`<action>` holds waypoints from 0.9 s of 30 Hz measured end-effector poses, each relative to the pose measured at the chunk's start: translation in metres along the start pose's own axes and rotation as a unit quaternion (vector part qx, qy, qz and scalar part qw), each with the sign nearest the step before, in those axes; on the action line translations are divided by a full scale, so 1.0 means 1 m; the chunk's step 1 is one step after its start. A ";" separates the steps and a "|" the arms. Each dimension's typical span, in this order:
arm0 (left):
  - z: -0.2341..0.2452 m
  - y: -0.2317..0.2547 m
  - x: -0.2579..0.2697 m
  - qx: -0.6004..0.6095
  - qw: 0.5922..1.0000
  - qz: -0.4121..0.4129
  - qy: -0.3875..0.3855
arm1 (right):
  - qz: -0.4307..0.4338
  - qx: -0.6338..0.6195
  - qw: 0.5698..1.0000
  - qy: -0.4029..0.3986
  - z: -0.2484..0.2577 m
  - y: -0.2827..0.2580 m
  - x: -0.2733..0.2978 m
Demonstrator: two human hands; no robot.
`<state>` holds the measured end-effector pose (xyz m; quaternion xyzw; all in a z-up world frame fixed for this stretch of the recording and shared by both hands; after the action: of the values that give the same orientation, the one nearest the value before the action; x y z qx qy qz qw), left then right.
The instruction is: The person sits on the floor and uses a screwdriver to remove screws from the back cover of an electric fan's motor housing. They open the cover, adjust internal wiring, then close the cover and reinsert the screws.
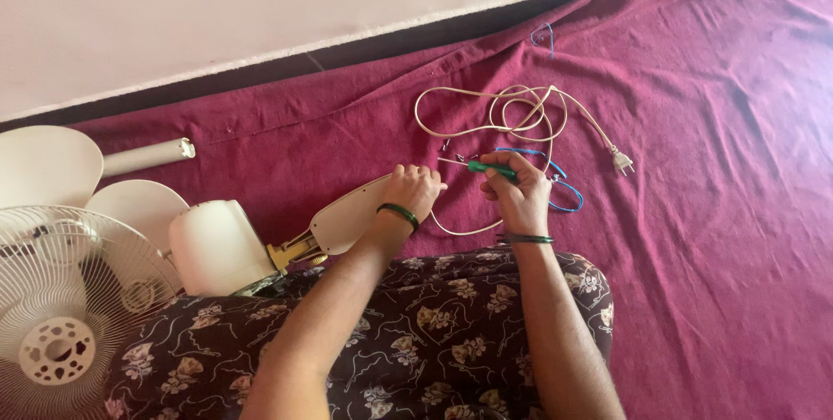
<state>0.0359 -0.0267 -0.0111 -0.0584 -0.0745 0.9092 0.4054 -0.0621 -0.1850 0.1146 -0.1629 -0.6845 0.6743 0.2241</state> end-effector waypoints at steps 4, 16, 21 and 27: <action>0.017 -0.007 0.017 -0.056 0.992 -0.063 0.095 | 0.010 -0.022 1.000 -0.014 -0.001 0.002 0.001; 0.014 -0.004 0.008 -0.225 0.959 -0.156 0.072 | -0.012 -0.012 1.000 0.002 -0.001 -0.001 0.000; 0.003 0.003 0.002 -0.188 0.974 -0.119 0.044 | -0.001 -0.019 1.000 -0.004 -0.002 -0.001 0.000; 0.011 -0.002 -0.002 -0.008 1.000 -0.021 -0.022 | -0.005 -0.009 1.000 0.002 -0.002 0.000 -0.002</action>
<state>0.0369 -0.0283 0.0003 -0.0404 -0.0915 0.9009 0.4223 -0.0596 -0.1845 0.1148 -0.1625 -0.6911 0.6665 0.2276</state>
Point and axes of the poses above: each hand's wrist, its own x-axis away from the middle knuckle, its own z-axis out of the back of the hand, y = z × x, the point moved 2 cm from there along -x, towards the middle knuckle, and after that the axes turned 8 degrees about -x, right-handed, at the moved point
